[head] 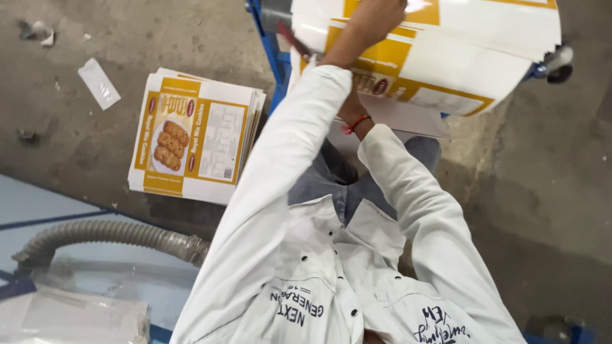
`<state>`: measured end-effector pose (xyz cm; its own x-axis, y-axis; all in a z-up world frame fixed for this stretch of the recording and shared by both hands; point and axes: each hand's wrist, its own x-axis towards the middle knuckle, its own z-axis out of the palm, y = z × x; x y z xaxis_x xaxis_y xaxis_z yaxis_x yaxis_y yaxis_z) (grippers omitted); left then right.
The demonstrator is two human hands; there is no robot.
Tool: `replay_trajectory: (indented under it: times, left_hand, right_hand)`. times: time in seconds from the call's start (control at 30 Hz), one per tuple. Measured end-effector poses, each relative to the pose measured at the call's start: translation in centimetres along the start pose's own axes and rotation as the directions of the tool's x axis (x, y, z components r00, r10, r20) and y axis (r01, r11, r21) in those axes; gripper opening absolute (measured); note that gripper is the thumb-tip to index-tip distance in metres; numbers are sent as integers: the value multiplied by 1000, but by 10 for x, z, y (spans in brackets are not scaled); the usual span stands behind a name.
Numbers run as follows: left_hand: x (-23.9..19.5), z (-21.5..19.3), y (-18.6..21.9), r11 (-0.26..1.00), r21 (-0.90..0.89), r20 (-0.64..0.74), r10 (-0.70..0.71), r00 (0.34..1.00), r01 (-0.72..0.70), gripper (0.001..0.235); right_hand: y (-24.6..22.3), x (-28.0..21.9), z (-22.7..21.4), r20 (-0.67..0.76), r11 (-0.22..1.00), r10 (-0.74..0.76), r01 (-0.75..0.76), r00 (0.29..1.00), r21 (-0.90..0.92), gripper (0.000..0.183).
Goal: The person uses a red handheld tool to score or cut a large stack of printed cookie packaging sheets while they are mounted on a rolling stand, then removes the top sheet and places it onto a stack on the floor.
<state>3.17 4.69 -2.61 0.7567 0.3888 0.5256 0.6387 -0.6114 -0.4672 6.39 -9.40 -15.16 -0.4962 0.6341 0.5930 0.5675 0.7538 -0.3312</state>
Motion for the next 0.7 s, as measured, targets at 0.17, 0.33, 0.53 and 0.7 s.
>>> replay_trajectory:
  times: [0.17,0.33,0.53,0.7]
  left_hand:
    - [10,-22,6,990,64,99,-131,986,125,16]
    - [7,-19,8,990,87,-19,-106,994,107,13]
    - [-5,-7,19,988,-91,83,-116,990,124,12]
    - [-15,-6,16,994,-44,76,-100,992,103,44]
  right_hand:
    - [8,2,2,-54,995,83,-85,995,-46,46]
    - [-13,-15,-71,-233,885,355,-406,905,-228,44]
    - [-7,-103,-182,-469,785,515,-615,718,-78,43]
    - [43,-154,-257,-527,823,531,-552,664,133,36]
